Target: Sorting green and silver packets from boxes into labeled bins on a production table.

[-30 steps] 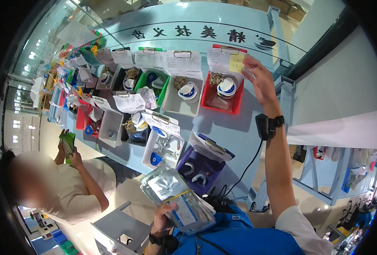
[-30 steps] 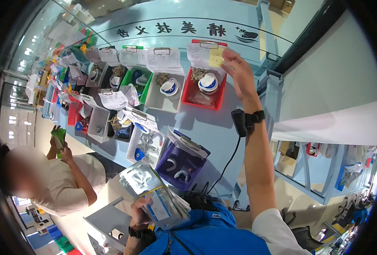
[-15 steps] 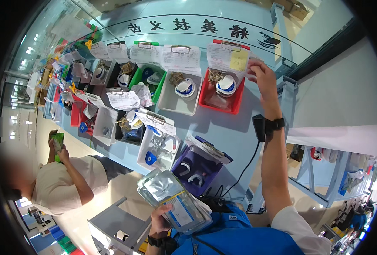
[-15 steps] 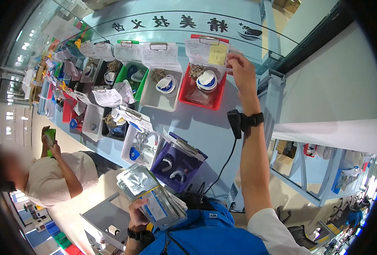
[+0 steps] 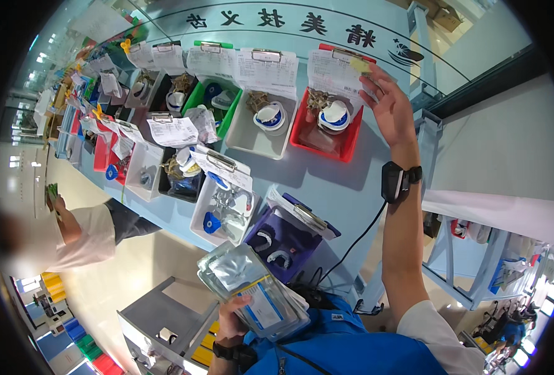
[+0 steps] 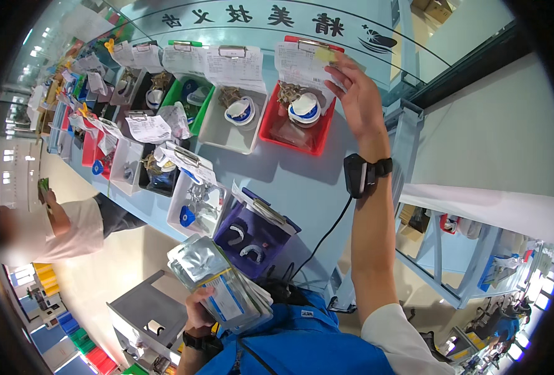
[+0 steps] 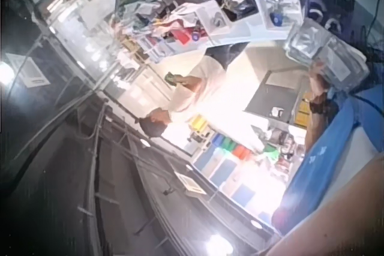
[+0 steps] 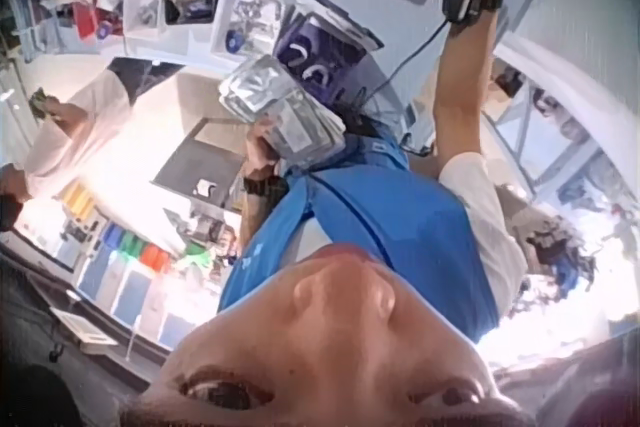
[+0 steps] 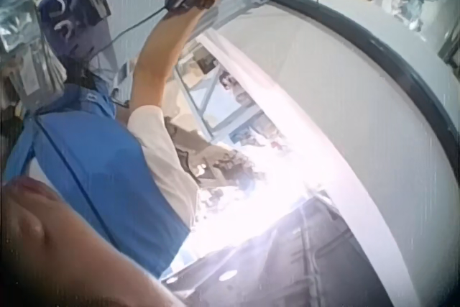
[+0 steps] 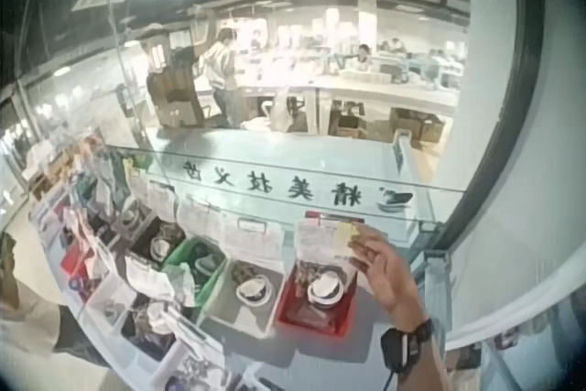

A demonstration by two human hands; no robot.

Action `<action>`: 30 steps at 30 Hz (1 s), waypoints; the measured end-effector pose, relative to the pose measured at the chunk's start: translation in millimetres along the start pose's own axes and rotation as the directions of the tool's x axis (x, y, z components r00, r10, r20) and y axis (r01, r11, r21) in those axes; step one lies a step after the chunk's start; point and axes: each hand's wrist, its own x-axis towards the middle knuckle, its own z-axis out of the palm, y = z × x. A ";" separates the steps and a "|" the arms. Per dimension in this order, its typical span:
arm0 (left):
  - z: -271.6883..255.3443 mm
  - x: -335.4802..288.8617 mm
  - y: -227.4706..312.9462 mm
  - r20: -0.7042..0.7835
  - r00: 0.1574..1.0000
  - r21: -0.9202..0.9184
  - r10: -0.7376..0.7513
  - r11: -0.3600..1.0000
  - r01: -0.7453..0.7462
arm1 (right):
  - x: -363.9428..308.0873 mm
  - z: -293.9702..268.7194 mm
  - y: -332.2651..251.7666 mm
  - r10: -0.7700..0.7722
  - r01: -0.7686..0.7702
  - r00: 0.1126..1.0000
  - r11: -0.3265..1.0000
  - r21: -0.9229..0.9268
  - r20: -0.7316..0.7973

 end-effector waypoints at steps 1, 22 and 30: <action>-1.2 1.7 -1.8 0.017 1.000 0.010 -0.012 1.000 0.012 | -0.2 -0.3 0.8 -0.007 0.007 1.000 0.999 0.050 0.002; -7.1 -5.6 30.5 0.127 0.992 -0.020 -0.013 1.000 0.015 | -128.2 23.3 -30.6 -0.077 -0.006 0.994 0.653 -0.757 -0.074; 12.8 -11.1 65.5 0.342 0.938 0.060 0.046 0.996 -0.071 | -293.7 134.1 -4.9 0.226 -0.028 0.949 0.753 -0.658 0.218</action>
